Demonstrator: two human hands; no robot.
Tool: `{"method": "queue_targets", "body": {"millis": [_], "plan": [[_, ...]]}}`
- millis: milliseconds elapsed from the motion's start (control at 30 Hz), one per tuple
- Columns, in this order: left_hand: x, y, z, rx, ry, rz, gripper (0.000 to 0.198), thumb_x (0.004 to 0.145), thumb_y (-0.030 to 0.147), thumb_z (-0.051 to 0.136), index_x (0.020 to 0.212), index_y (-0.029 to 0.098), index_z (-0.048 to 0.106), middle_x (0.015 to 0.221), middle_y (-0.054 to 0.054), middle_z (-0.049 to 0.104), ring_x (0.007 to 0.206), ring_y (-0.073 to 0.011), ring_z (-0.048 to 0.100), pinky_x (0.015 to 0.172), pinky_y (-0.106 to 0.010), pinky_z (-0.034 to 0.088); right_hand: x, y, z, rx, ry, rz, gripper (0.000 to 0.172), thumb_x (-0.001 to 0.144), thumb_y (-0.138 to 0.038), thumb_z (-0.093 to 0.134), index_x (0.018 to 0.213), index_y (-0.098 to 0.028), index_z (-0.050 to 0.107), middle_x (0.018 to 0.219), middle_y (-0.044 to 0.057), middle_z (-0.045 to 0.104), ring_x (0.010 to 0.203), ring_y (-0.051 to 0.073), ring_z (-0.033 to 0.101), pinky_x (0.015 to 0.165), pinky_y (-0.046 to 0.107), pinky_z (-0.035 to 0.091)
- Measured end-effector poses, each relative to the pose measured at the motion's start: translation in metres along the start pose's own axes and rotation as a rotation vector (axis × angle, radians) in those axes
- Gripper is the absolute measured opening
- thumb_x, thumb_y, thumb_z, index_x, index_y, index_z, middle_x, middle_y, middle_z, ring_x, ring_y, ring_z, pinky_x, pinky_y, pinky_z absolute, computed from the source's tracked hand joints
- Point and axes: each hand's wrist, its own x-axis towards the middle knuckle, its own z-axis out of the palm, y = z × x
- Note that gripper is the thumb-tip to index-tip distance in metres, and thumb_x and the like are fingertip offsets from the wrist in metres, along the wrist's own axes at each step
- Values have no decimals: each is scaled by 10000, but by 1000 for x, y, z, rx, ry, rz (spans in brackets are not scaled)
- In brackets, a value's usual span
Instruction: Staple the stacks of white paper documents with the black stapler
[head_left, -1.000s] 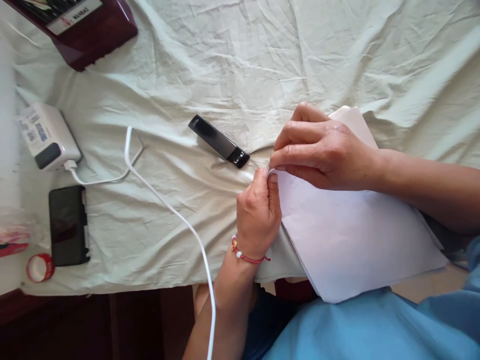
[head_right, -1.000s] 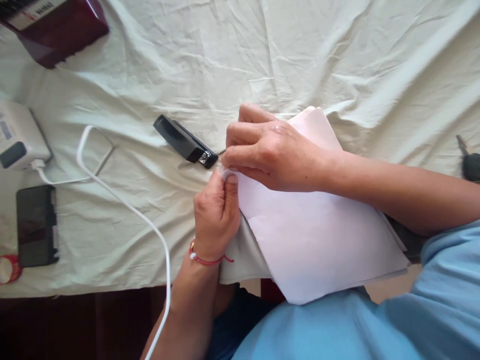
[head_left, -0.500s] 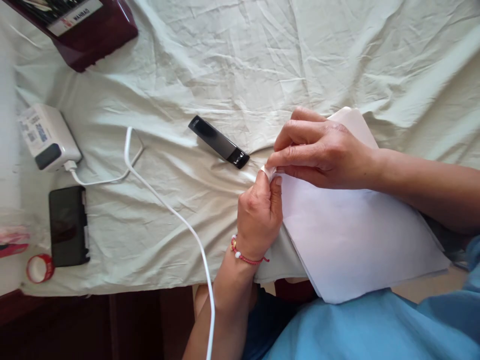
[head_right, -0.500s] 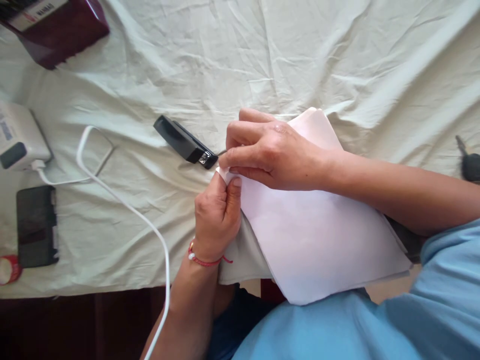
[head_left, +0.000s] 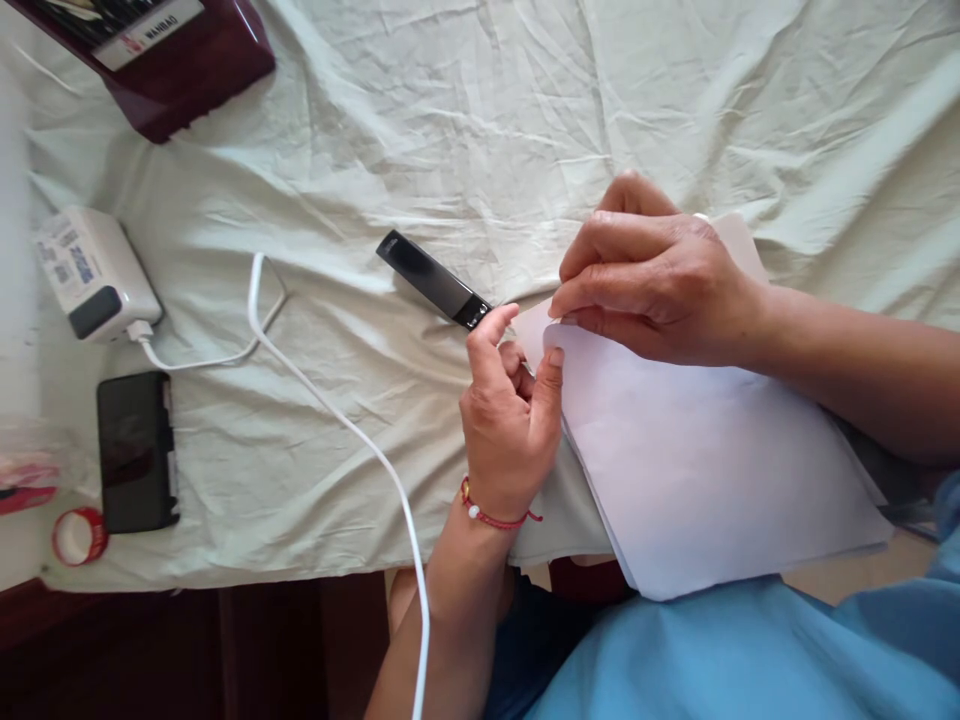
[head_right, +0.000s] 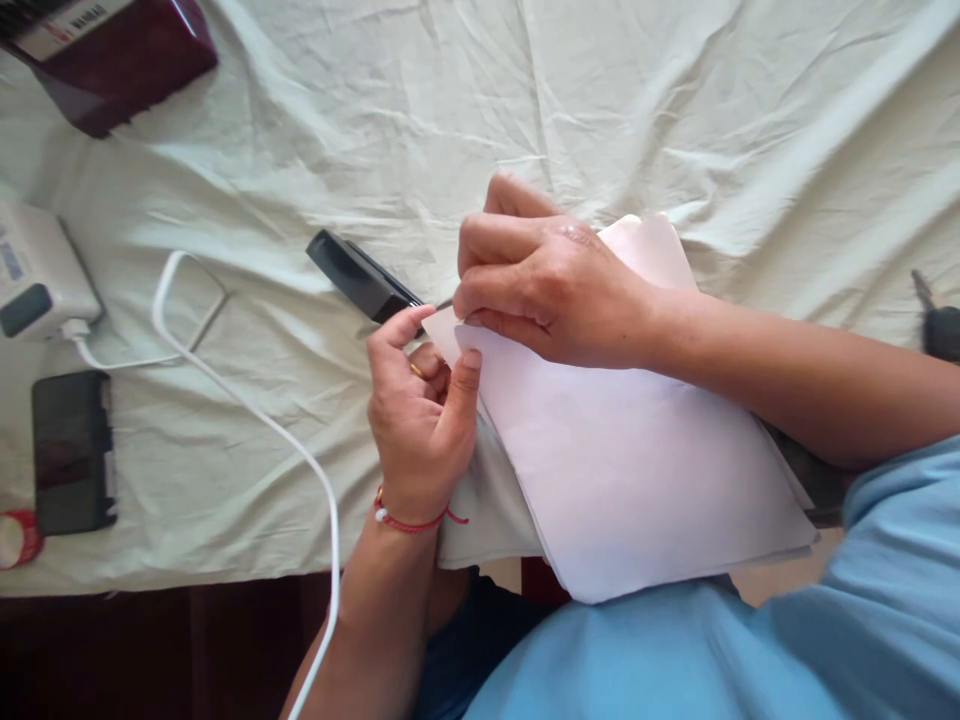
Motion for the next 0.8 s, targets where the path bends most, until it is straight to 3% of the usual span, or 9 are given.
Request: {"method": "queue_targets", "body": {"millis": [67, 133, 200, 267, 667, 800], "plan": [[0, 1, 0, 18, 7, -25, 352, 1084, 360, 677, 1381, 221, 549, 650, 119, 464, 519, -106, 458, 545, -259, 351, 0, -1, 1, -12, 19, -2, 188, 1120, -282, 616, 1040, -213, 772, 1035, 34, 741, 1022, 161, 613, 940, 362, 575], [0, 1, -1, 59, -21, -29, 179, 1089, 392, 663, 1140, 231, 603, 641, 101, 478, 539, -104, 449, 552, -266, 334, -1, -3, 3, -14, 29, 0, 180, 1115, -279, 630, 1015, -201, 757, 1022, 30, 738, 1003, 161, 610, 921, 358, 566], [1, 1, -2, 89, -40, -16, 252, 1089, 396, 648, 919, 237, 552, 624, 90, 444, 549, -100, 408, 554, -273, 306, -1, -4, 4, -19, 26, 2, 200, 1120, -286, 625, 992, -191, 747, 1009, 28, 730, 986, 158, 606, 911, 356, 560], [1, 1, -2, 91, -47, 0, 335, 1087, 384, 647, 823, 236, 503, 606, 91, 396, 544, -94, 354, 546, -277, 278, -2, -6, 4, -24, 3, 6, 227, 1130, -298, 607, 989, -188, 746, 999, 31, 720, 987, 156, 602, 917, 357, 558], [3, -2, 0, 38, -77, 123, 413, 1073, 253, 659, 751, 238, 401, 570, 95, 384, 514, -80, 345, 511, -257, 272, 1, -11, -2, -2, -191, 103, 546, 1207, -473, 367, 976, -170, 759, 1043, 13, 702, 1201, 154, 651, 1062, 411, 578], [3, -2, 1, 33, -100, 142, 385, 1091, 226, 649, 764, 237, 447, 606, 80, 483, 542, -88, 434, 539, -252, 329, 3, -14, -4, -5, -214, 113, 628, 1211, -493, 292, 971, -169, 773, 1049, 15, 711, 1235, 172, 677, 1061, 426, 588]]}}
